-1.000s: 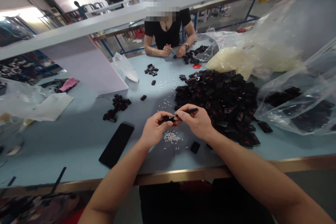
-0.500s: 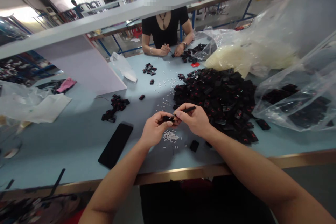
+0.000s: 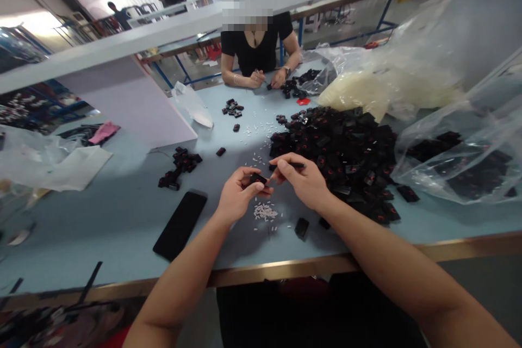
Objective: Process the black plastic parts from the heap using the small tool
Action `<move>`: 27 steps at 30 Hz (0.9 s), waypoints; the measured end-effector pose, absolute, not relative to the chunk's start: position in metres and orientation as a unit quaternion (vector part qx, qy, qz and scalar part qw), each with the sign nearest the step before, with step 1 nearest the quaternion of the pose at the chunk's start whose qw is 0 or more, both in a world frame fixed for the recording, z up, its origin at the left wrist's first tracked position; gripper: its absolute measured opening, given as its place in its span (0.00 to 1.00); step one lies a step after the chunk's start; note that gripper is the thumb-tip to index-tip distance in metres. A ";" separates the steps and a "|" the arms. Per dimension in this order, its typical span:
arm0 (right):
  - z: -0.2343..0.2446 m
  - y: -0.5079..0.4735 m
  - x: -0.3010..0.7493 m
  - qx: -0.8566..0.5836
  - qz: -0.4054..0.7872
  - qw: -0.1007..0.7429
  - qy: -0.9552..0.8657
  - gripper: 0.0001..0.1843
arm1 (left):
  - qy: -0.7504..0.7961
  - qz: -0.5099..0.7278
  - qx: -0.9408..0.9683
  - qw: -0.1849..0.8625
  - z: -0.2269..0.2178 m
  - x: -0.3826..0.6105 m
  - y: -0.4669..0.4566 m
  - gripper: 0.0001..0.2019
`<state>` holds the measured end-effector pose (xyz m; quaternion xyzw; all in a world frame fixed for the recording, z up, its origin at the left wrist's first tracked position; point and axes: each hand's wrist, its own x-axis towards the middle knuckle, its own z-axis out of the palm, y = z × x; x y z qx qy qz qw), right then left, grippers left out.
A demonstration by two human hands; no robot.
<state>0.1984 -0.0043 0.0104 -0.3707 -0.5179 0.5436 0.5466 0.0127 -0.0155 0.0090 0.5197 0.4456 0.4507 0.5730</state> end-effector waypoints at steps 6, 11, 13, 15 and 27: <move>0.004 -0.003 0.195 -0.348 0.634 0.387 -0.572 0.21 | 0.467 0.394 0.532 0.586 0.009 0.009 -0.015 0.22; 0.001 -0.001 0.195 -0.354 0.680 0.349 -0.539 0.19 | 0.511 0.343 0.551 0.563 0.006 0.006 -0.012 0.24; 0.001 0.002 0.194 -0.372 0.694 0.388 -0.479 0.19 | 0.523 0.353 0.556 0.541 0.006 0.006 -0.010 0.26; 0.002 0.006 0.194 -0.377 0.687 0.490 -0.382 0.20 | 0.534 0.372 0.564 0.508 0.005 0.006 -0.008 0.27; -0.001 -0.002 0.183 -0.365 0.697 0.508 -0.349 0.20 | 0.593 0.354 0.624 0.366 -0.003 -0.010 0.006 0.22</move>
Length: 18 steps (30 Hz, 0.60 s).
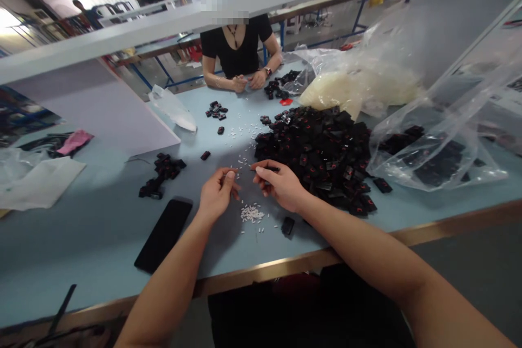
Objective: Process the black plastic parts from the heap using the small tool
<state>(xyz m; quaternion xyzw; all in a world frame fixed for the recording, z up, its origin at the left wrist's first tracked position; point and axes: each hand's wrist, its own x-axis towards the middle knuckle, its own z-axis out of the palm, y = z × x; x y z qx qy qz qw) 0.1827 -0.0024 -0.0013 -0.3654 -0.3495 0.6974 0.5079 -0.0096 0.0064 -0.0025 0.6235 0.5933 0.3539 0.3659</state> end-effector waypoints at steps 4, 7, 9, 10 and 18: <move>-0.002 0.000 0.186 -0.379 0.692 0.510 -0.342 0.19 | 0.627 0.282 0.669 0.282 -0.003 -0.012 0.010 0.16; -0.002 -0.001 0.187 -0.384 0.693 0.501 -0.349 0.18 | 0.623 0.225 0.719 0.209 -0.005 -0.013 0.012 0.13; -0.002 -0.002 0.186 -0.383 0.694 0.495 -0.356 0.18 | 0.623 0.212 0.736 0.160 -0.008 -0.016 0.015 0.12; -0.002 -0.003 0.186 -0.384 0.693 0.493 -0.360 0.18 | 0.627 0.216 0.736 0.136 -0.010 -0.019 0.018 0.11; -0.004 -0.007 0.181 -0.407 0.669 0.467 -0.412 0.19 | 0.677 0.190 0.710 0.030 -0.028 -0.048 0.040 0.19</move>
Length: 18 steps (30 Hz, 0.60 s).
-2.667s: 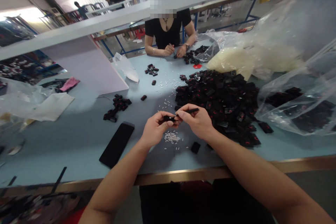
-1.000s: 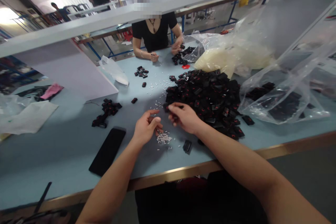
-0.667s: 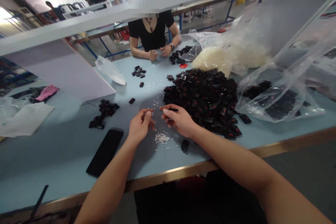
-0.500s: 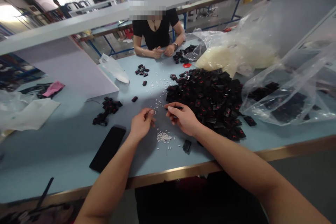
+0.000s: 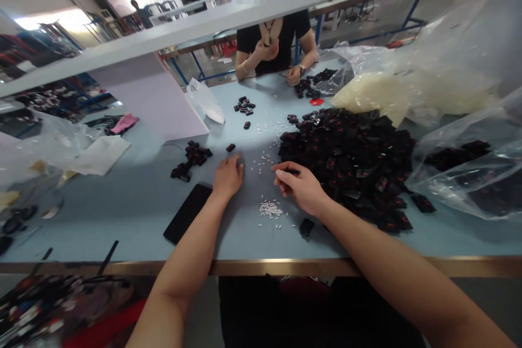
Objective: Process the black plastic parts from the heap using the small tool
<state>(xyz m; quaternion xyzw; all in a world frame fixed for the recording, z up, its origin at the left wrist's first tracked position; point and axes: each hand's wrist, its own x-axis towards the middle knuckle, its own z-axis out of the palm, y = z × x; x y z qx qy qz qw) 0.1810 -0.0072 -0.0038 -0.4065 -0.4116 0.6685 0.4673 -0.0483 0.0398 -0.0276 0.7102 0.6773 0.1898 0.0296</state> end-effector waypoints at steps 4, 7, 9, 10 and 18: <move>-0.012 -0.004 0.179 -0.442 0.615 0.435 -0.487 0.15 | 0.679 0.186 0.710 -0.024 -0.030 -0.049 0.039 0.25; -0.019 0.000 0.178 -0.447 0.533 0.448 -0.561 0.11 | 0.706 0.157 0.690 -0.002 -0.027 -0.042 0.039 0.27; -0.022 0.002 0.178 -0.453 0.492 0.445 -0.596 0.10 | 0.731 0.137 0.668 0.016 -0.023 -0.037 0.041 0.29; -0.024 0.003 0.178 -0.454 0.483 0.439 -0.607 0.11 | 0.742 0.127 0.658 0.020 -0.020 -0.035 0.043 0.30; -0.017 -0.003 0.178 -0.451 0.464 0.394 -0.653 0.12 | 0.753 0.010 0.658 0.000 0.005 -0.045 0.080 0.29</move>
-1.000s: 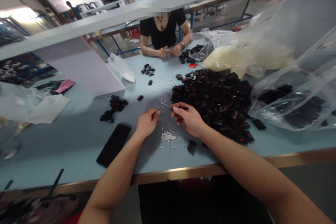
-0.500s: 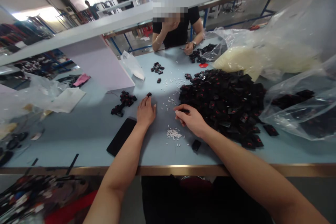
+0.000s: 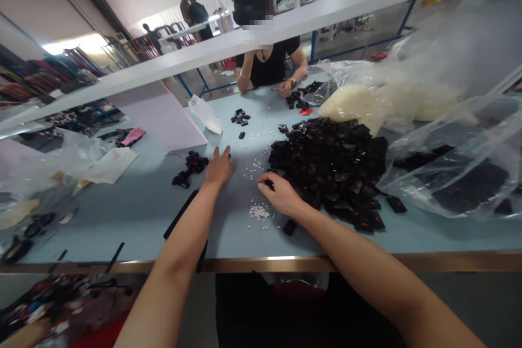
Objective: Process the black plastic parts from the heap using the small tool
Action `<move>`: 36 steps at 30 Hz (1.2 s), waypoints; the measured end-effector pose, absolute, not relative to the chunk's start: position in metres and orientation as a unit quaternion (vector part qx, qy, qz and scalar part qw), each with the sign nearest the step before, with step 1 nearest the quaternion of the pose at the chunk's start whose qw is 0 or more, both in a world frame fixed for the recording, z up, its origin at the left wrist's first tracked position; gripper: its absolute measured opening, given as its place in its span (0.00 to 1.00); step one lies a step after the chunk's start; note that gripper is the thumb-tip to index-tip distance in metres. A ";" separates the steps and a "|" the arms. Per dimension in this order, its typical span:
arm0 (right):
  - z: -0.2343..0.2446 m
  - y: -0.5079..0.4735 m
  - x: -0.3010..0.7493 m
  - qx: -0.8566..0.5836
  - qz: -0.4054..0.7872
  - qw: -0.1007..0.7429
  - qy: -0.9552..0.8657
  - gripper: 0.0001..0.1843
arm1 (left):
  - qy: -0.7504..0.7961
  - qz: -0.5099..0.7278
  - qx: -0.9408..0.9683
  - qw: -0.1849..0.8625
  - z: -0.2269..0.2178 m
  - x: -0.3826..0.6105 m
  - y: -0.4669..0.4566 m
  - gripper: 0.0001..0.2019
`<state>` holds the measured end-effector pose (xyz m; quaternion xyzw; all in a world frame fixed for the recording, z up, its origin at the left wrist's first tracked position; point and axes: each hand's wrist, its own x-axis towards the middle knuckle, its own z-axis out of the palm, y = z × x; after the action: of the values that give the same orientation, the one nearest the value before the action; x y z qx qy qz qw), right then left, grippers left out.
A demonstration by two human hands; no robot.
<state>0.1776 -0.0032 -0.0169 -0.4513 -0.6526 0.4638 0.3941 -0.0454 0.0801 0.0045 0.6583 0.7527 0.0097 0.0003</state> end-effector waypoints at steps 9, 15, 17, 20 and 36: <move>-0.016 -0.002 0.181 -0.447 0.434 0.391 -0.677 0.11 | 0.720 -0.010 0.694 0.004 0.009 -0.049 0.086 0.19; -0.016 0.002 0.191 -0.423 0.337 0.409 -0.735 0.18 | 0.677 0.133 0.722 0.053 -0.003 -0.031 0.044 0.17; -0.016 0.003 0.193 -0.430 0.280 0.387 -0.766 0.19 | 0.637 0.262 0.707 0.157 -0.009 -0.028 0.031 0.16; -0.014 0.002 0.196 -0.392 0.237 0.319 -0.830 0.13 | 0.602 0.340 0.639 0.337 -0.014 -0.028 0.023 0.16; -0.008 -0.003 0.197 -0.325 0.124 0.016 -0.937 0.09 | 0.489 0.443 0.468 0.588 -0.002 -0.015 0.013 0.11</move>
<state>0.1970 -0.0032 -0.0076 -0.3248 -0.9374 0.1243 0.0160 -0.0152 0.0135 -0.0023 0.4684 0.4890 0.4430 0.5876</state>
